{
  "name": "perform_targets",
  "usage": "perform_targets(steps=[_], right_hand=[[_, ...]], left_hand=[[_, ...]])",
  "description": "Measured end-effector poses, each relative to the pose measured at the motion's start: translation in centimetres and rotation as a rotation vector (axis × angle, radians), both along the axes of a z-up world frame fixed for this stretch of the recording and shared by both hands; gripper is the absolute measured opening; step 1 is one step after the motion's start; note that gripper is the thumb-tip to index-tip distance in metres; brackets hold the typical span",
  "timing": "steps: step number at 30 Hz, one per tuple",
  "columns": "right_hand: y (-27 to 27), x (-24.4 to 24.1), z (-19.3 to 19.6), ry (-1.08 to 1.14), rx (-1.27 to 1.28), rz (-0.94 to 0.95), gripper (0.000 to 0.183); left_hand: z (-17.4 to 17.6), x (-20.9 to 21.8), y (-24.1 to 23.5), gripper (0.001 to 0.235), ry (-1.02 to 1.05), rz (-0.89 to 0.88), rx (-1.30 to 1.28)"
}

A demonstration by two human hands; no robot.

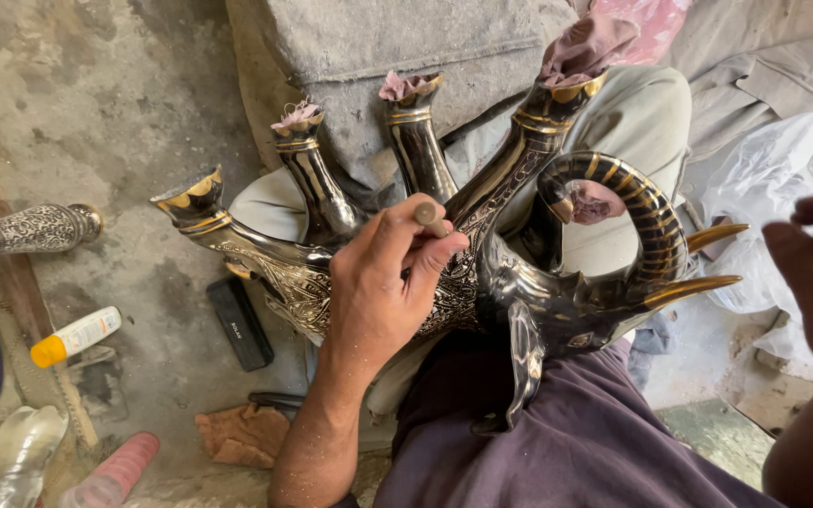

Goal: The person uses a small metal punch and a wooden mallet to engrave decorative patterns onto a dark metallic multi-spouted object. They repeatedly tap the punch with the mallet to create indentations along the surface.

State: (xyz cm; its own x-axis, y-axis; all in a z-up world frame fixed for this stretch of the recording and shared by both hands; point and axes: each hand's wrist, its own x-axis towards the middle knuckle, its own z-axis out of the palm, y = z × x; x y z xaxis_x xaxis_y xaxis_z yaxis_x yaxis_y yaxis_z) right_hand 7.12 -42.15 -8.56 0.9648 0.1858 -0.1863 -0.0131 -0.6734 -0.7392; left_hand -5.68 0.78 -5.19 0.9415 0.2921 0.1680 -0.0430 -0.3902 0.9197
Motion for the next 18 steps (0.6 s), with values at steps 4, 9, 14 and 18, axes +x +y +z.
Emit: perform_targets(steps=[4, 9, 14, 18], right_hand=[[5.0, 3.3, 2.4, -0.093, -0.115, 0.139, 0.025], [13.9, 5.7, 8.0, -0.266, -0.347, 0.397, 0.029], [19.9, 4.7, 12.8, -0.347, -0.611, 0.633, 0.034], [22.1, 5.2, 14.6, -0.448, -0.645, 0.759, 0.038]], left_hand=[[-0.1, 0.0, 0.0, 0.029, 0.023, -0.002, 0.051], [0.6, 0.5, 0.0, 0.032, 0.074, -0.062, 0.088], [0.7, -0.2, 0.0, 0.025, 0.032, -0.03, 0.077], [1.2, -0.2, -0.6, 0.025, 0.058, 0.076, 0.073]])
